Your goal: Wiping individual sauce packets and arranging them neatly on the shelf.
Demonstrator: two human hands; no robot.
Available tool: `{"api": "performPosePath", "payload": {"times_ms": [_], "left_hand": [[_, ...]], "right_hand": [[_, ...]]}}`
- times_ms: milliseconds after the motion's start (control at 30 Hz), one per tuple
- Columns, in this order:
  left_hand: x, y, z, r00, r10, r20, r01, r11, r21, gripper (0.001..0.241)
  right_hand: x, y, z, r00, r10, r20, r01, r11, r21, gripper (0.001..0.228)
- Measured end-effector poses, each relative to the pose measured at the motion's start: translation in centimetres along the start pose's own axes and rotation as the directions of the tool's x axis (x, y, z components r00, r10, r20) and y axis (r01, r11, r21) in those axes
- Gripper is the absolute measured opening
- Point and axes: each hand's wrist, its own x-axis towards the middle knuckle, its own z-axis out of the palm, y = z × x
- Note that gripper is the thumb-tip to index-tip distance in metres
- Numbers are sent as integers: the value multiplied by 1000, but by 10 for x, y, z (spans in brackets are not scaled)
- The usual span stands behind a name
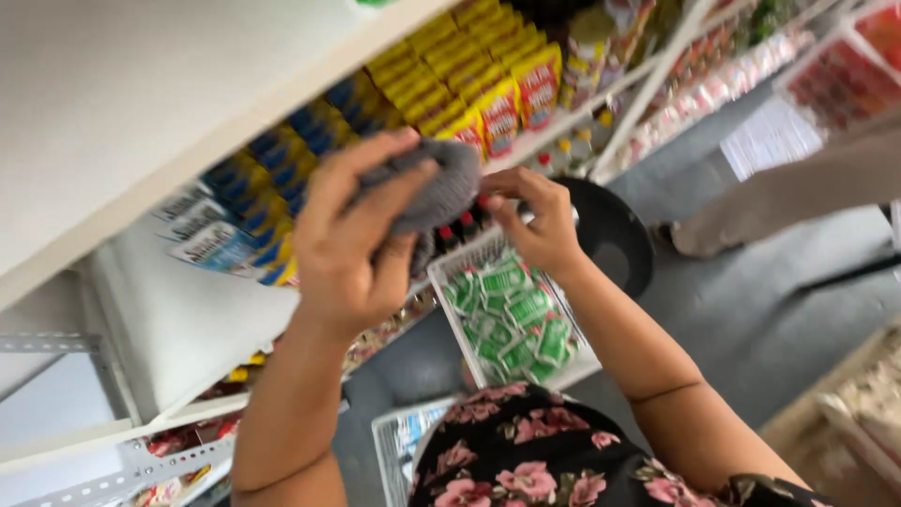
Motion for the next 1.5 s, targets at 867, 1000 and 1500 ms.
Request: {"api": "performPosePath", "payload": {"times_ms": [867, 1000, 1500], "left_hand": [[-426, -273, 472, 313, -607, 730, 617, 714, 330, 25], [-444, -294, 514, 242, -660, 711, 581, 686, 439, 13], [-524, -282, 538, 18, -575, 818, 693, 597, 404, 29]], "right_hand": [[-325, 273, 17, 290, 956, -50, -957, 289, -31, 39], [-333, 281, 28, 249, 966, -67, -968, 251, 25, 44], [-374, 302, 46, 68, 997, 49, -981, 58, 183, 53]]}}
